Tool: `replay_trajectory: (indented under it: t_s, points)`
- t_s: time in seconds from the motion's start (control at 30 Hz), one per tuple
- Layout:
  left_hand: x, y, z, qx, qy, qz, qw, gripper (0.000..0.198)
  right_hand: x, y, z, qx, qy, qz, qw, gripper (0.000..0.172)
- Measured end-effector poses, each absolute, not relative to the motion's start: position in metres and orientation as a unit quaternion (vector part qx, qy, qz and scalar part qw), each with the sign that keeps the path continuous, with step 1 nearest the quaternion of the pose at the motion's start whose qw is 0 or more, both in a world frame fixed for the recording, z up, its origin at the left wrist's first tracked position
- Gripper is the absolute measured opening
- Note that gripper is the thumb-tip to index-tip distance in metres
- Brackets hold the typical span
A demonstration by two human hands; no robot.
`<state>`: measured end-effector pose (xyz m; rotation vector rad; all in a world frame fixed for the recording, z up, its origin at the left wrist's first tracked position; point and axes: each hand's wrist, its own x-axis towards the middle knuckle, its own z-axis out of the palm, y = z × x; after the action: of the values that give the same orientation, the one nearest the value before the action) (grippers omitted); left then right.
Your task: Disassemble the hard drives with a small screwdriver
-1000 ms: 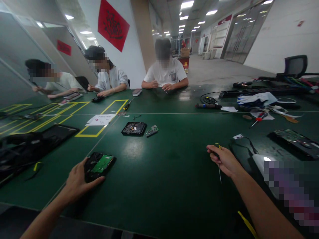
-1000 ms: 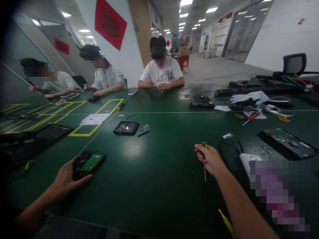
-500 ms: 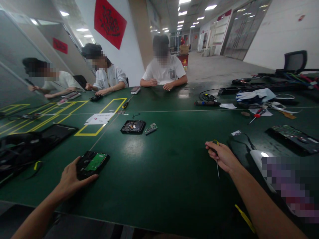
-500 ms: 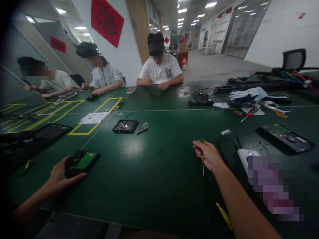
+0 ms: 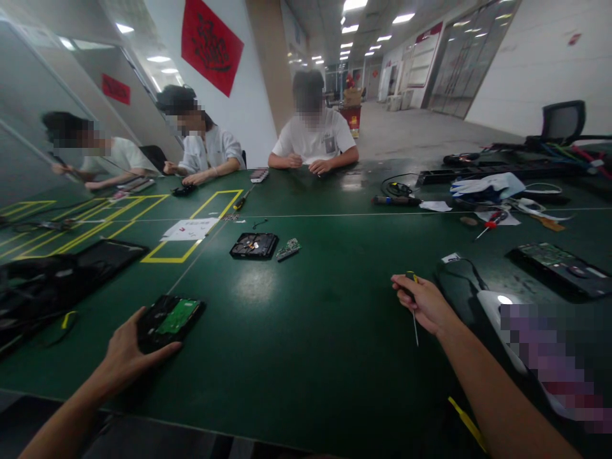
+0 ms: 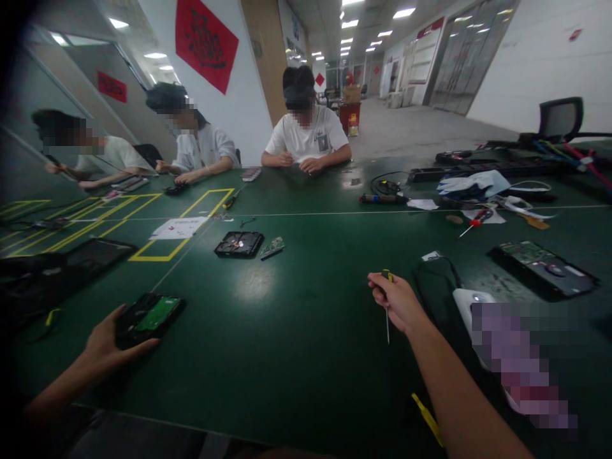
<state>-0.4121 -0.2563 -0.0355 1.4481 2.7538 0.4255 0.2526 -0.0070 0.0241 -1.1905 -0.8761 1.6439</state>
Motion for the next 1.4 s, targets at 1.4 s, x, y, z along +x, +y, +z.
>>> replay_trajectory:
  t_s: [1.4]
  points:
    - [-0.118, 0.026, -0.018, 0.592, 0.8, 0.094, -0.029, 0.102, 0.247, -0.012, 0.026, -0.513, -0.412, 0.637, 0.401, 0.023]
